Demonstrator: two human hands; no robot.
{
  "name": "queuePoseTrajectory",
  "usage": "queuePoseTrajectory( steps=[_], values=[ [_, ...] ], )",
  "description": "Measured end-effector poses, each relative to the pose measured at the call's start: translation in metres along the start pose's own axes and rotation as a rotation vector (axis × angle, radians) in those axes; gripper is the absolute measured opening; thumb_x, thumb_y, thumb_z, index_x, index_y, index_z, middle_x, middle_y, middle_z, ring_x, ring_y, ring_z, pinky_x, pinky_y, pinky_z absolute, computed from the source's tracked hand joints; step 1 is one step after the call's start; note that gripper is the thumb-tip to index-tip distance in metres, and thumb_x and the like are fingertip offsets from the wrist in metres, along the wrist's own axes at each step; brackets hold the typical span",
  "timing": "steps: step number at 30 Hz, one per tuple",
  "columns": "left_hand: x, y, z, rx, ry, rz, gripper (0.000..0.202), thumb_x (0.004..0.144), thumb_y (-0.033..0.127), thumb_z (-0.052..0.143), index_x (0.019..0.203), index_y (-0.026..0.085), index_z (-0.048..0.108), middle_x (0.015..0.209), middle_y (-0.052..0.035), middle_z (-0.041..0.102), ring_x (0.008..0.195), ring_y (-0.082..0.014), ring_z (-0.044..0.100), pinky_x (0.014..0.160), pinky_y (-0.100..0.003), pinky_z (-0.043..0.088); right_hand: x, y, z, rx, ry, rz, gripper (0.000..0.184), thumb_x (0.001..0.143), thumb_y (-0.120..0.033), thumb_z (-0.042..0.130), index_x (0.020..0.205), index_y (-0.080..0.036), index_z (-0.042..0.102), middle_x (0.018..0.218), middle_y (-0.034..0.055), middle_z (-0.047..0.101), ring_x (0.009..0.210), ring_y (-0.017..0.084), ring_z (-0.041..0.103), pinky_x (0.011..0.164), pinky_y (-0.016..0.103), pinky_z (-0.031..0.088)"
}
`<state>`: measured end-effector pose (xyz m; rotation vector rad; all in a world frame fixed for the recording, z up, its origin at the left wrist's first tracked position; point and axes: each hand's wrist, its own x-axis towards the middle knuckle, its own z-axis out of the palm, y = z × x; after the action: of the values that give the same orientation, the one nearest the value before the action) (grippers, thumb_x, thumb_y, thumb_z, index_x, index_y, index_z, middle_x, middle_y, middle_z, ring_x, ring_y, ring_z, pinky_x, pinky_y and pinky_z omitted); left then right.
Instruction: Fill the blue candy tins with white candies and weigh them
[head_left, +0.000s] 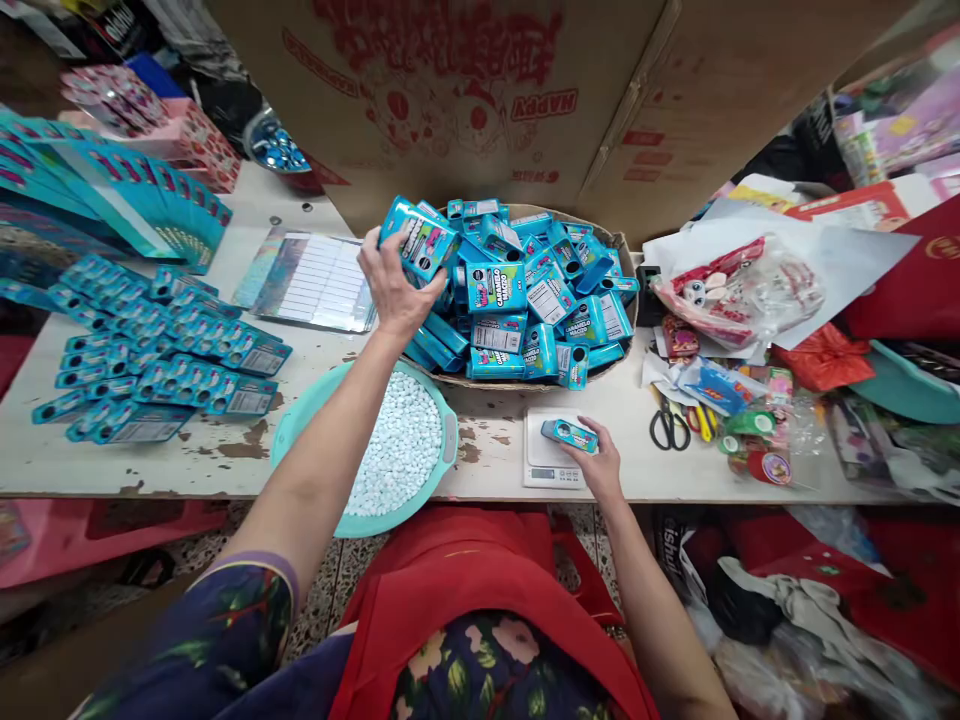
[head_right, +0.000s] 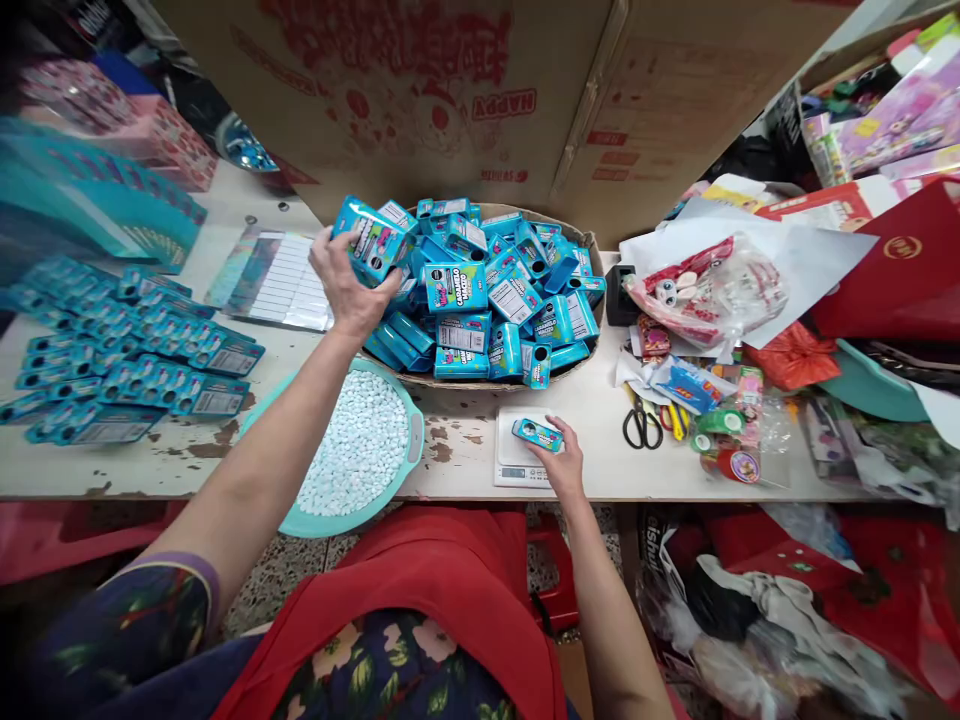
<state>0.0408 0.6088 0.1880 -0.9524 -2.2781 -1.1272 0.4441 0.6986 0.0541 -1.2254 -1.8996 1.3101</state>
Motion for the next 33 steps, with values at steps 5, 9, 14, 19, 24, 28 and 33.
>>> queuePoseTrajectory(
  steps=[5, 9, 14, 19, 24, 28, 33],
  values=[
    [0.017, 0.003, 0.009, -0.031, -0.373, -0.046, 0.081, 0.067, 0.052, 0.074, 0.131, 0.012, 0.045, 0.149, -0.0122, 0.023, 0.137, -0.032, 0.017, 0.11, -0.052, 0.013, -0.005, -0.018, 0.004, 0.102, -0.015, 0.099, 0.056, 0.052, -0.046, 0.082, 0.094, -0.016, 0.062, 0.094, 0.0055, 0.066, 0.086, 0.021, 0.062, 0.084, 0.038, 0.05],
    [-0.028, 0.013, -0.017, -0.191, -0.198, -0.008, 0.067, 0.079, 0.048, 0.064, 0.133, 0.013, 0.045, 0.146, -0.0078, 0.032, 0.139, -0.0222, 0.022, 0.114, -0.04, 0.013, -0.014, -0.048, 0.006, 0.006, -0.015, -0.07, 0.049, 0.059, -0.045, 0.081, 0.094, -0.017, 0.062, 0.089, 0.0032, 0.062, 0.083, 0.018, 0.059, 0.077, 0.033, 0.05],
    [-0.142, 0.046, -0.058, -0.877, -0.375, -0.844, 0.05, 0.08, 0.057, 0.055, 0.102, 0.014, 0.064, 0.107, -0.012, 0.064, 0.102, -0.0227, 0.059, 0.092, -0.039, 0.043, -0.025, -0.109, 0.032, -0.119, -0.174, -0.37, 0.037, 0.07, -0.043, 0.076, 0.097, -0.02, 0.063, 0.088, 0.0032, 0.058, 0.083, 0.017, 0.057, 0.072, 0.03, 0.048],
    [-0.186, 0.064, -0.074, -1.433, -0.22, -1.399, 0.05, 0.082, 0.058, 0.049, 0.097, 0.014, 0.067, 0.106, -0.0119, 0.066, 0.099, -0.0224, 0.062, 0.088, -0.034, 0.046, -0.034, -0.156, 0.083, -0.321, -0.371, -0.642, 0.035, 0.076, -0.044, 0.07, 0.101, -0.021, 0.063, 0.086, 0.0043, 0.06, 0.082, 0.019, 0.053, 0.073, 0.032, 0.044],
    [-0.183, 0.046, -0.076, -1.513, -0.011, -1.611, 0.029, 0.081, 0.038, 0.057, 0.074, 0.011, 0.065, 0.073, -0.0074, 0.064, 0.071, -0.016, 0.063, 0.074, -0.028, 0.049, -0.036, -0.161, 0.121, -0.506, -0.45, -0.706, 0.034, 0.079, -0.048, 0.066, 0.099, -0.02, 0.064, 0.083, 0.0048, 0.058, 0.081, 0.02, 0.052, 0.07, 0.031, 0.04],
    [-0.188, 0.037, -0.073, -1.502, 0.031, -1.709, 0.025, 0.08, 0.034, 0.059, 0.071, 0.011, 0.062, 0.069, -0.0054, 0.06, 0.063, -0.0131, 0.059, 0.065, -0.025, 0.048, -0.036, -0.159, 0.128, -0.544, -0.479, -0.695, 0.033, 0.08, -0.048, 0.065, 0.098, -0.021, 0.064, 0.084, 0.0045, 0.058, 0.082, 0.02, 0.052, 0.07, 0.03, 0.04],
    [-0.188, 0.037, -0.072, -1.534, 0.058, -1.692, 0.017, 0.077, 0.028, 0.061, 0.072, 0.012, 0.06, 0.069, -0.0036, 0.058, 0.062, -0.0116, 0.056, 0.062, -0.024, 0.046, -0.036, -0.165, 0.126, -0.499, -0.493, -0.661, 0.036, 0.077, -0.048, 0.068, 0.1, -0.021, 0.064, 0.085, 0.0038, 0.058, 0.083, 0.02, 0.052, 0.071, 0.03, 0.04]
  ],
)
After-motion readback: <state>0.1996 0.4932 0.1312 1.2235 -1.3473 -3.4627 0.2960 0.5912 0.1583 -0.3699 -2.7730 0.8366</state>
